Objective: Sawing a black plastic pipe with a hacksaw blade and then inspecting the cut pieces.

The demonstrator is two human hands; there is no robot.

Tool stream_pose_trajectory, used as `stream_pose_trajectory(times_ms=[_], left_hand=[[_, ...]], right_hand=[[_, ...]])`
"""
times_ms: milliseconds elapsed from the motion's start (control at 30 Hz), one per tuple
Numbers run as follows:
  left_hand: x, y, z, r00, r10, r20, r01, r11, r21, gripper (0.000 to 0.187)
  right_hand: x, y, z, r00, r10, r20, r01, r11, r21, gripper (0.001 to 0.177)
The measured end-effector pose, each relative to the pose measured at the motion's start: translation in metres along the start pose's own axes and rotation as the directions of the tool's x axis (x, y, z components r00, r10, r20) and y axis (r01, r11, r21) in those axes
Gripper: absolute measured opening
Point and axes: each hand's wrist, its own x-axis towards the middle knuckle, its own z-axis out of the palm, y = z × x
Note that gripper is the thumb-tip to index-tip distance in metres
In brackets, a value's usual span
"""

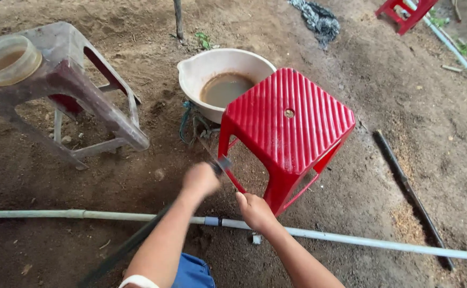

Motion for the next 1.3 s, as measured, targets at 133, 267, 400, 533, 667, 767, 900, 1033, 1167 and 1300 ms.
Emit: stream_pose_trajectory(times_ms=[133,267,400,533,667,767,900,1033,1167,1300], left_hand=[[-0.019,0.038,-0.017,0.991,0.128,0.033,-0.129,0.991,0.028,0.032],[-0.022,0.02,-0.044,1.0,-0.019,-0.023,0.017,0.998,-0.068,0.035],[0.003,0.012,-0.013,0.994,-0.099,0.053,0.094,0.992,0.085,0.014],[0.006,0.019,-0.005,0.999,-0.01,0.049,0.004,0.992,0.124,0.013],[0.027,-0.011,-0.01,0.993,-0.117,0.0,0.116,0.992,0.048,0.009],[0.03,-0.007,-0.002,0.995,-0.095,-0.03,0.097,0.993,0.072,0.019],[0.025,0.013,0.014,0.998,-0.016,0.058,0.009,0.993,0.119,0.017],[0.021,0.023,0.001,0.996,0.031,0.086,-0.047,0.98,0.195,0.011],[0.038,-0.003,-0.003,0.993,-0.107,0.042,0.105,0.994,0.043,0.014],[0.016,0.014,0.014,0.998,0.052,0.047,-0.058,0.988,0.145,0.015]], right_hand=[[0.019,-0.007,-0.02,0.999,-0.007,-0.05,0.009,0.999,0.033,0.067],[0.002,-0.005,-0.001,1.0,0.008,0.024,-0.008,1.0,0.01,0.068],[-0.001,-0.003,0.001,0.99,0.136,0.046,-0.138,0.99,0.027,0.06],[0.022,0.001,0.002,0.994,0.112,0.0,-0.112,0.994,0.019,0.059],[0.007,0.008,0.009,0.991,0.106,0.078,-0.104,0.994,-0.032,0.063],[0.017,0.022,0.014,0.987,0.138,0.08,-0.136,0.99,-0.025,0.066],[0.046,0.025,0.008,0.994,0.101,0.032,-0.101,0.995,0.008,0.063],[0.046,0.004,0.002,0.991,0.137,-0.011,-0.136,0.988,0.076,0.068],[0.038,0.02,0.013,0.982,0.14,0.124,-0.142,0.99,0.01,0.061],[0.047,0.031,0.019,0.992,0.104,0.067,-0.109,0.991,0.073,0.061]])
